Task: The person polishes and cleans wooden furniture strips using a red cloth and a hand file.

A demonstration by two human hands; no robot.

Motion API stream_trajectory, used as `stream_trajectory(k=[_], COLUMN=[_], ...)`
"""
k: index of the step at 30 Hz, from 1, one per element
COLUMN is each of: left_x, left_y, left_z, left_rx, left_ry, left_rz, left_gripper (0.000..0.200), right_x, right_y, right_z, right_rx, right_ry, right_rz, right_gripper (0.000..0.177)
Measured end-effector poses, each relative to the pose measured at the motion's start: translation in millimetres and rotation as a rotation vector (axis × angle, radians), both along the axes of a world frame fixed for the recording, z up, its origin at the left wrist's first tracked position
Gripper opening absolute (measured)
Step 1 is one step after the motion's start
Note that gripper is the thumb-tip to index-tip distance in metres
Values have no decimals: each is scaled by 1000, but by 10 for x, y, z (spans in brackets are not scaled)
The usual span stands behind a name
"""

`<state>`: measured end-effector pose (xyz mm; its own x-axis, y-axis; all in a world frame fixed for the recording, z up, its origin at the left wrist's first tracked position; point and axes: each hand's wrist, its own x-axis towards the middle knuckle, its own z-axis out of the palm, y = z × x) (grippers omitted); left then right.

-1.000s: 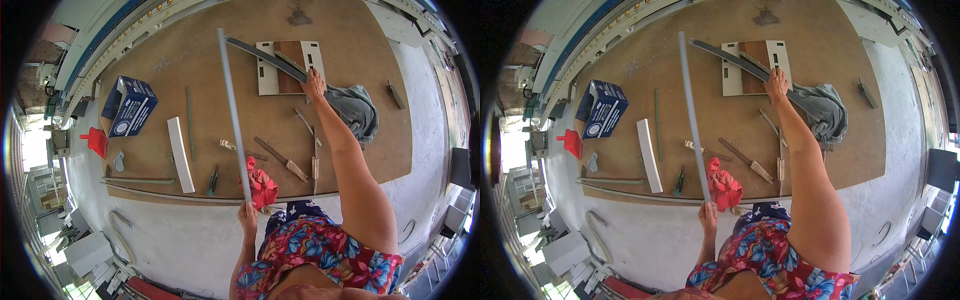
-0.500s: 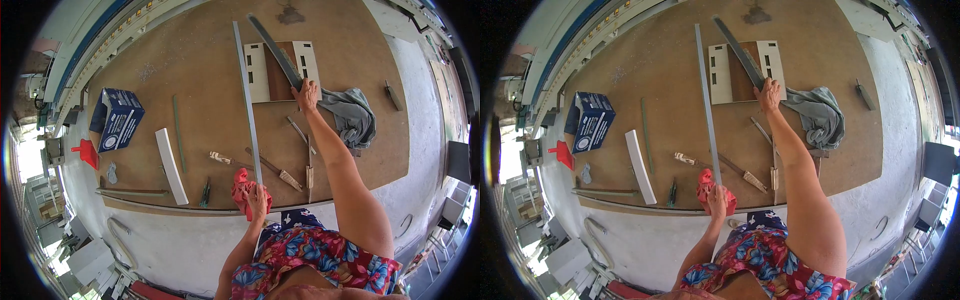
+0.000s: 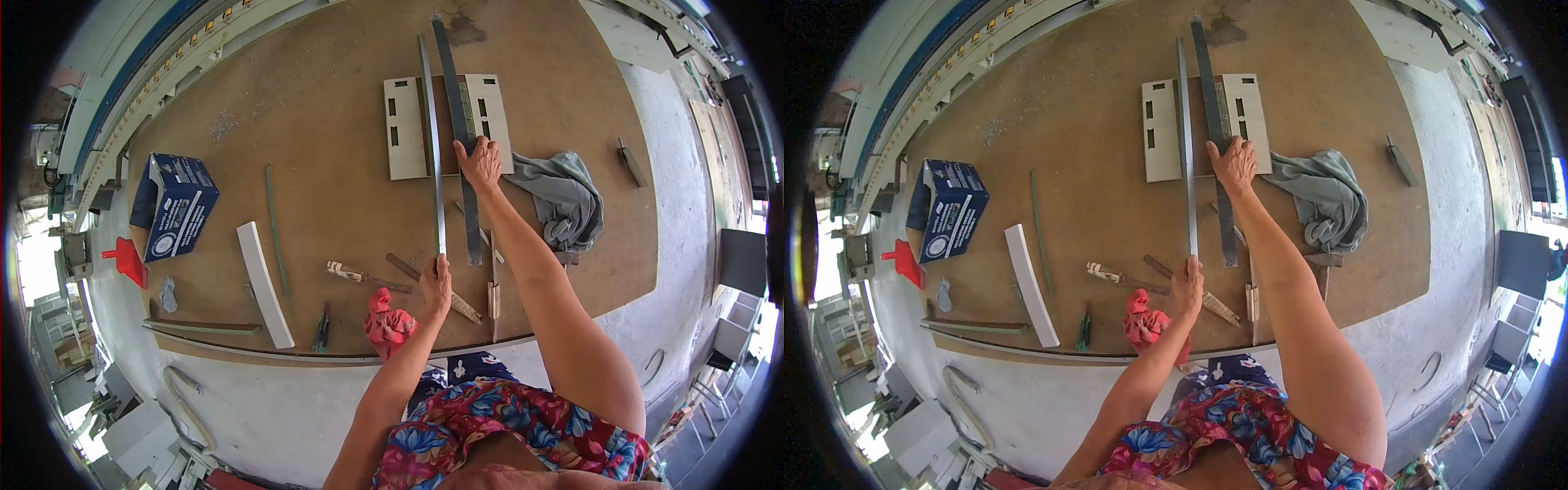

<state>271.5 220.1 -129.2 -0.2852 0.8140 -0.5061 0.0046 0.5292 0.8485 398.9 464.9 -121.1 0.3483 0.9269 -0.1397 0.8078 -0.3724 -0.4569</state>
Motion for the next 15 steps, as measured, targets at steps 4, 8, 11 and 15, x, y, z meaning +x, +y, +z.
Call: stream_trajectory(k=[4, 8, 11, 15], left_x=[130, 218, 178, 217], left_y=[414, 729, 802, 739], left_z=[84, 222, 122, 139], left_rx=[11, -70, -5, -67], left_ry=[370, 552, 559, 565], left_rz=[-166, -322, -440, -540], left_gripper=[38, 38, 44, 45], right_x=[30, 118, 148, 105], right_y=[-234, -535, -681, -738], right_z=[-115, -85, -30, -85], right_rx=[143, 158, 173, 148], right_ry=[-8, 112, 261, 266], right_rz=[-17, 83, 140, 110], right_gripper=[58, 56, 54, 64])
